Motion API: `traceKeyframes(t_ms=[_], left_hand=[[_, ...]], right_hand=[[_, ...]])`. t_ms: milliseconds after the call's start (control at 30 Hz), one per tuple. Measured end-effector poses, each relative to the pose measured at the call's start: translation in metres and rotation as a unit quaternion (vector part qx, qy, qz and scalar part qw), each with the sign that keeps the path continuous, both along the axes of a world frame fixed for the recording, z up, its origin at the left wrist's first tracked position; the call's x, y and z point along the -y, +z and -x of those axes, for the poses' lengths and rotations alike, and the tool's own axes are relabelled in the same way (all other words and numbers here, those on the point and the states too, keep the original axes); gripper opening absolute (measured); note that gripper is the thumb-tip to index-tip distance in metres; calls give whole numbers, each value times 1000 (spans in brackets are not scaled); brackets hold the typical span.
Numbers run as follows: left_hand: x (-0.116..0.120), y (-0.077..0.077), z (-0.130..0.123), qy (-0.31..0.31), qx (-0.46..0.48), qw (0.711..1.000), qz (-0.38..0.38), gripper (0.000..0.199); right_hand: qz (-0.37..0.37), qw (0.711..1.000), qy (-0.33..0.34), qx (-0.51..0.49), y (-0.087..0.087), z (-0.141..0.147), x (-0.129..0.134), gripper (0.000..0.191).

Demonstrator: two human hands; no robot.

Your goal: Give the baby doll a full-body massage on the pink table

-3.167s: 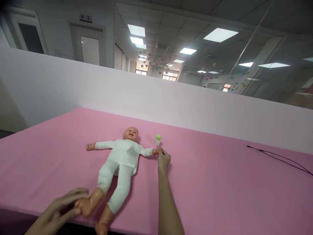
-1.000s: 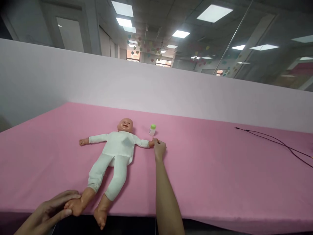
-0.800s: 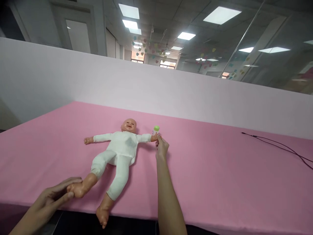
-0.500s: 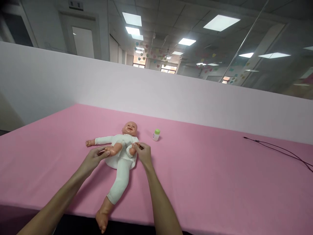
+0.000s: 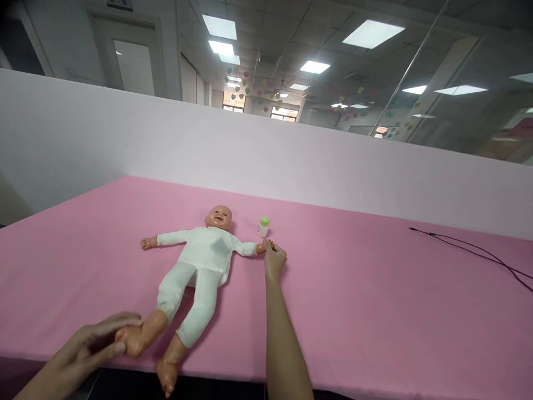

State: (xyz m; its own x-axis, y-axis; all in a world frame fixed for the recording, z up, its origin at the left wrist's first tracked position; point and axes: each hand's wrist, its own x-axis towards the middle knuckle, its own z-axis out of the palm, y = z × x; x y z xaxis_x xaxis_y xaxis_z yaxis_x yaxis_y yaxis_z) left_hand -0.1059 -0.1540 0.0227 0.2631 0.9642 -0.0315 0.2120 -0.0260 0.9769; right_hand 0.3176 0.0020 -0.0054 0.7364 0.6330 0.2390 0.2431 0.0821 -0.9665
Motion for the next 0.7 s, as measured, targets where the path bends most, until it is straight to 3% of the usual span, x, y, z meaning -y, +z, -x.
traceKeyframes(t_ms=[100, 167, 300, 467, 600, 700], left_hand=[[14, -23, 13, -21, 12, 999, 32, 43], [15, -29, 14, -6, 34, 999, 34, 44], [-2, -10, 1, 15, 61, 998, -7, 44], [-52, 24, -40, 9, 103, 993, -64, 39], [-98, 20, -74, 2, 157, 985, -65, 42], [-112, 16, -84, -10, 163, 984, -67, 45]], right_hand=[[20, 999, -35, -35, -5, -11, -1, 41], [-23, 996, -25, -83, 2, -9, -1, 42], [-104, 981, 93, -135, 31, 18, 1, 45], [-49, 956, 285, -53, 47, 68, 12, 43], [-37, 939, 340, 9, 44, 88, 19, 41], [-42, 938, 344, 24, 44, 90, 22, 40]])
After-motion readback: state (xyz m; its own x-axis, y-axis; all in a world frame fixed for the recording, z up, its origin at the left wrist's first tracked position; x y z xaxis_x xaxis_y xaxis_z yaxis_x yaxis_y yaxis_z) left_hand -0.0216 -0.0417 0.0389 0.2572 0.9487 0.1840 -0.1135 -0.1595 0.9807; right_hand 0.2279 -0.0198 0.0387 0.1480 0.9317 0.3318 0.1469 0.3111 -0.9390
